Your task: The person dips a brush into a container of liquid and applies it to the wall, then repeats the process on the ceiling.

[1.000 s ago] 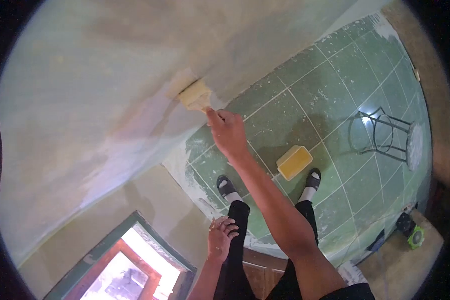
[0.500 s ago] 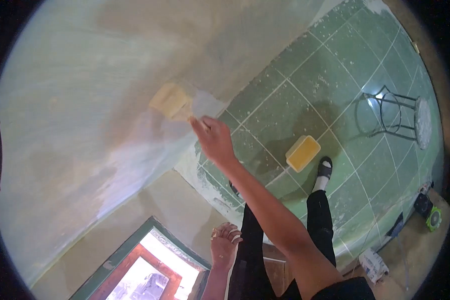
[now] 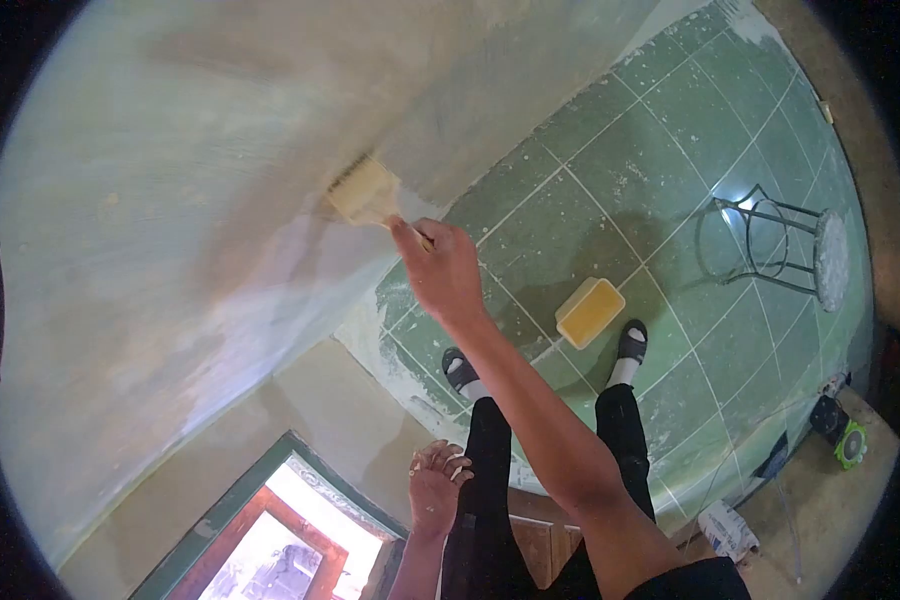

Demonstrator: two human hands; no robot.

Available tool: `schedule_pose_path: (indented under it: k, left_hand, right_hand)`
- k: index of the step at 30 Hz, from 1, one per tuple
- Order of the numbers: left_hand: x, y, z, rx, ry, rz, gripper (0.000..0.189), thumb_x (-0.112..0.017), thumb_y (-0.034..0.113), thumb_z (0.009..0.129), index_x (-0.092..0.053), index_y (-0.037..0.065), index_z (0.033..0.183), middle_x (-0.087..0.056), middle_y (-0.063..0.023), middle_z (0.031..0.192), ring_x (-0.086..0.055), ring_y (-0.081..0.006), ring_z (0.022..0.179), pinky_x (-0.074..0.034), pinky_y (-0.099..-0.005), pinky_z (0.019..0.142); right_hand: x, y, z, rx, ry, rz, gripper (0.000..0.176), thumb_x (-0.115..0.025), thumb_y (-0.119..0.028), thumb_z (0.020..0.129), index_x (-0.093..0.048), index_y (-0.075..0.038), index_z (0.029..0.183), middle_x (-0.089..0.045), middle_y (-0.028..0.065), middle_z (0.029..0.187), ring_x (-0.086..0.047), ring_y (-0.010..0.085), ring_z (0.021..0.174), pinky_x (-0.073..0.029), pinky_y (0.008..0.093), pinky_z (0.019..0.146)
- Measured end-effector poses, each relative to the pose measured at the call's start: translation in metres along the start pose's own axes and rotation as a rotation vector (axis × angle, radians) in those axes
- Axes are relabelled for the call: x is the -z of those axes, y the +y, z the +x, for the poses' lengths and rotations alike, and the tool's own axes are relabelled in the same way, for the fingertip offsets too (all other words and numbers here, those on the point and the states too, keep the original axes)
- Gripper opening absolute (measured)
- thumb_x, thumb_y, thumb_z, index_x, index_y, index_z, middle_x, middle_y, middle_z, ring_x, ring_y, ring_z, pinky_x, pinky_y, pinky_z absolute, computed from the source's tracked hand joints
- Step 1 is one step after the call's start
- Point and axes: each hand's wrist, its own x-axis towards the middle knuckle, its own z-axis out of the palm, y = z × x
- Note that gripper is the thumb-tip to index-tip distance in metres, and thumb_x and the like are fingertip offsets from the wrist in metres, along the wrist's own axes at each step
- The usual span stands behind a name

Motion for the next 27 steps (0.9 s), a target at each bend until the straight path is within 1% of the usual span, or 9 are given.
schedule_pose_path:
  k: [4,7,11,14,16,20,23,25,27]
  left_hand:
    - [-0.007,-0.007,-0.003,-0.011,-0.023,-0.016,0.046,-0.036,0.043,0.105,-0.053,0.006,0.125,-0.061,-0.0127,0.116,-0.061,-0.0261,0.103,-0.051,-0.0393,0.087]
    - [-0.004,-0.014,-0.003,-0.001,-0.018,-0.038,0.045,-0.036,0.042,0.105,-0.052,0.005,0.126,-0.061,-0.0133,0.116,-0.061,-0.0265,0.103,-0.051,-0.04,0.088]
    - [0.008,-0.017,-0.003,0.026,-0.002,-0.035,0.044,-0.036,0.04,0.105,-0.053,0.005,0.126,-0.061,-0.0138,0.116,-0.061,-0.0268,0.103,-0.051,-0.0404,0.088]
    - [0.018,-0.016,0.007,-0.006,-0.004,-0.02,0.045,-0.038,0.042,0.104,-0.053,0.005,0.126,-0.061,-0.0131,0.115,-0.062,-0.0267,0.102,-0.051,-0.0401,0.087]
    - [0.028,-0.019,0.016,0.006,0.008,0.016,0.049,-0.042,0.047,0.102,-0.053,0.006,0.127,-0.061,-0.0124,0.114,-0.062,-0.0263,0.102,-0.052,-0.0398,0.087]
    - [0.034,-0.043,0.05,-0.008,0.0,0.002,0.052,-0.046,0.05,0.1,-0.054,0.006,0.127,-0.062,-0.0114,0.114,-0.062,-0.0255,0.101,-0.052,-0.0393,0.087]
    - [0.047,-0.088,0.099,0.035,0.005,-0.019,0.049,-0.047,0.048,0.1,-0.055,0.007,0.125,-0.062,-0.0099,0.113,-0.062,-0.0241,0.099,-0.052,-0.0382,0.085]
    - [0.05,-0.12,0.129,0.032,-0.006,0.044,0.047,-0.046,0.048,0.1,-0.055,0.007,0.124,-0.062,-0.0089,0.114,-0.062,-0.0232,0.099,-0.051,-0.0376,0.083]
    - [0.048,-0.142,0.146,0.086,0.034,0.019,0.046,-0.045,0.047,0.101,-0.056,0.008,0.121,-0.062,-0.0076,0.11,-0.061,-0.0218,0.098,-0.05,-0.0364,0.081]
  right_hand:
    - [0.014,-0.039,-0.018,0.033,-0.034,0.135,0.047,-0.061,-0.031,0.094,-0.045,0.003,0.064,-0.032,0.0043,0.055,-0.03,0.0115,0.055,-0.028,0.035,0.049]
    - [0.012,-0.017,-0.02,-0.002,-0.06,0.3,0.047,-0.061,-0.031,0.094,-0.045,0.002,0.065,-0.031,0.0022,0.057,-0.03,0.0112,0.056,-0.028,0.0345,0.049]
    - [-0.012,0.061,0.022,0.078,-0.035,0.14,0.046,-0.061,-0.03,0.094,-0.047,0.003,0.066,-0.033,0.0046,0.056,-0.031,0.0109,0.056,-0.029,0.0349,0.049]
    - [-0.023,0.134,0.058,0.164,-0.008,-0.01,0.046,-0.062,-0.034,0.093,-0.053,0.004,0.067,-0.041,0.0093,0.054,-0.039,0.013,0.054,-0.035,0.0361,0.051]
    - [-0.02,0.177,0.065,0.036,0.053,-0.151,0.049,-0.062,-0.039,0.091,-0.058,0.005,0.069,-0.052,0.0198,0.058,-0.053,0.0264,0.053,-0.042,0.0415,0.055]
    - [-0.007,0.248,0.086,0.052,0.11,-0.418,0.05,-0.058,-0.042,0.09,-0.061,0.002,0.069,-0.056,0.0171,0.059,-0.054,0.0237,0.054,-0.042,0.0392,0.056]
    - [-0.009,0.246,0.097,0.05,0.114,-0.485,0.048,-0.056,-0.04,0.091,-0.061,0.002,0.069,-0.053,0.0163,0.057,-0.05,0.0241,0.052,-0.042,0.0393,0.056]
    - [-0.011,0.212,0.095,0.078,0.03,-0.301,0.049,-0.061,-0.038,0.089,-0.059,0.006,0.067,-0.057,0.0281,0.068,-0.054,0.0492,0.065,-0.041,0.0504,0.058]
    - [-0.017,0.18,0.083,0.139,0.023,-0.25,0.048,-0.061,-0.036,0.089,-0.056,0.006,0.066,-0.054,0.0261,0.064,-0.051,0.0439,0.058,-0.04,0.0482,0.056]
